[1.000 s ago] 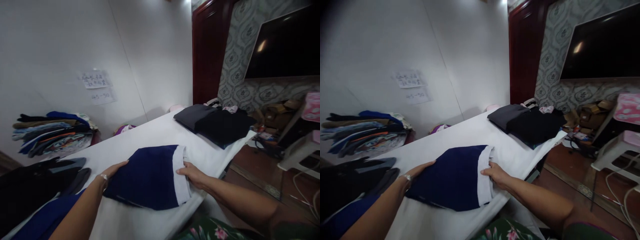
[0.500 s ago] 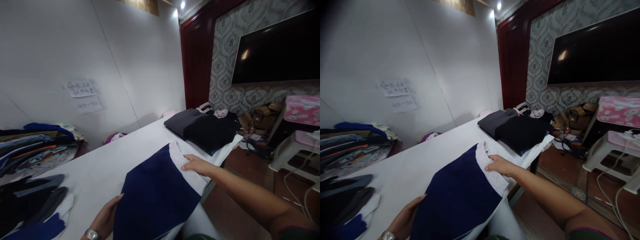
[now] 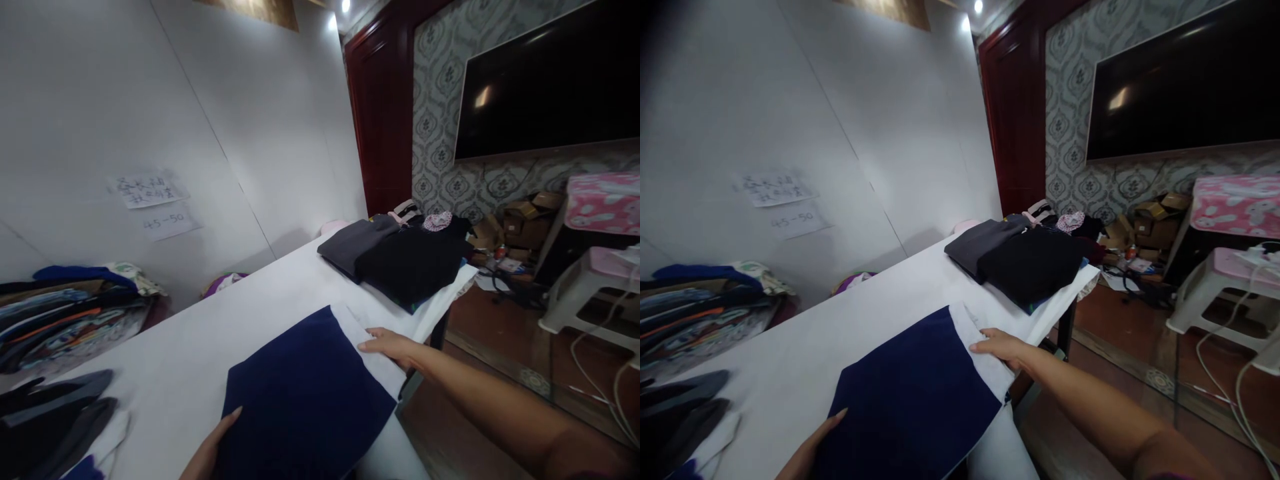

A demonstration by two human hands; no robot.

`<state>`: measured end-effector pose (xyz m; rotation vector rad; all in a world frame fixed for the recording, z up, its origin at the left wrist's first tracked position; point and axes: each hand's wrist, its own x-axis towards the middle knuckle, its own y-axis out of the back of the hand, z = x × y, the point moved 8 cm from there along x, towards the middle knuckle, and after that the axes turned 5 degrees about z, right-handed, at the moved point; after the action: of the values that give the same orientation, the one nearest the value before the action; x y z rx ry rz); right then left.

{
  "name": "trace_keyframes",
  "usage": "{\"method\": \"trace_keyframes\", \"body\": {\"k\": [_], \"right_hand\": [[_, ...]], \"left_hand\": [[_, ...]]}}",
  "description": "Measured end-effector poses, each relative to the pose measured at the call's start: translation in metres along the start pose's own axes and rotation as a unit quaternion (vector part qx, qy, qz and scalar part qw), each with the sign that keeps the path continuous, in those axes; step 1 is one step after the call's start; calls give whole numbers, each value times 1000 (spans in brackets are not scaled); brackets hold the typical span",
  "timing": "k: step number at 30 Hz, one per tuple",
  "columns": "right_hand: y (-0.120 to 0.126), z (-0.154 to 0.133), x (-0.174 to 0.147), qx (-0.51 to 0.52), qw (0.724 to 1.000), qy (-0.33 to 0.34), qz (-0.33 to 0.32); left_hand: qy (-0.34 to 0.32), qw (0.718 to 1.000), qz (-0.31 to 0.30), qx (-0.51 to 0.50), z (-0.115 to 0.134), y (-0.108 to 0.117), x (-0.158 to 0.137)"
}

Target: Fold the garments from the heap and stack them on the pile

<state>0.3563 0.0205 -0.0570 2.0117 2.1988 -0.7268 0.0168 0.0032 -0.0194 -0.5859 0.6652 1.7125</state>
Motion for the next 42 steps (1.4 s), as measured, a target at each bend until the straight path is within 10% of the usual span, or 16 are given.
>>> {"method": "trace_keyframes", "body": {"k": [11,18,22,28,33,42], "right_hand": [[22,-115,-25,-60,991,117,-16],[118,-248,-53,-224,949,197,100],[179,-318,-57,-384,865,229,226],[238,-390,-52,-625,633,226,398],[274,-372,-31,-656,560,161,481],[301,-263,36,-642,635,76,423]], "left_hand": [[-26,993,-69,-90,47,-42,-17],[-136,947,-261,-129,121,-182,-48],[-137,927,-311,-157,143,-270,-52],[-95,914,-333,-211,152,-371,-47],[-46,929,-313,-193,136,-424,-25],[-101,955,-260,-103,135,-438,8]]}}
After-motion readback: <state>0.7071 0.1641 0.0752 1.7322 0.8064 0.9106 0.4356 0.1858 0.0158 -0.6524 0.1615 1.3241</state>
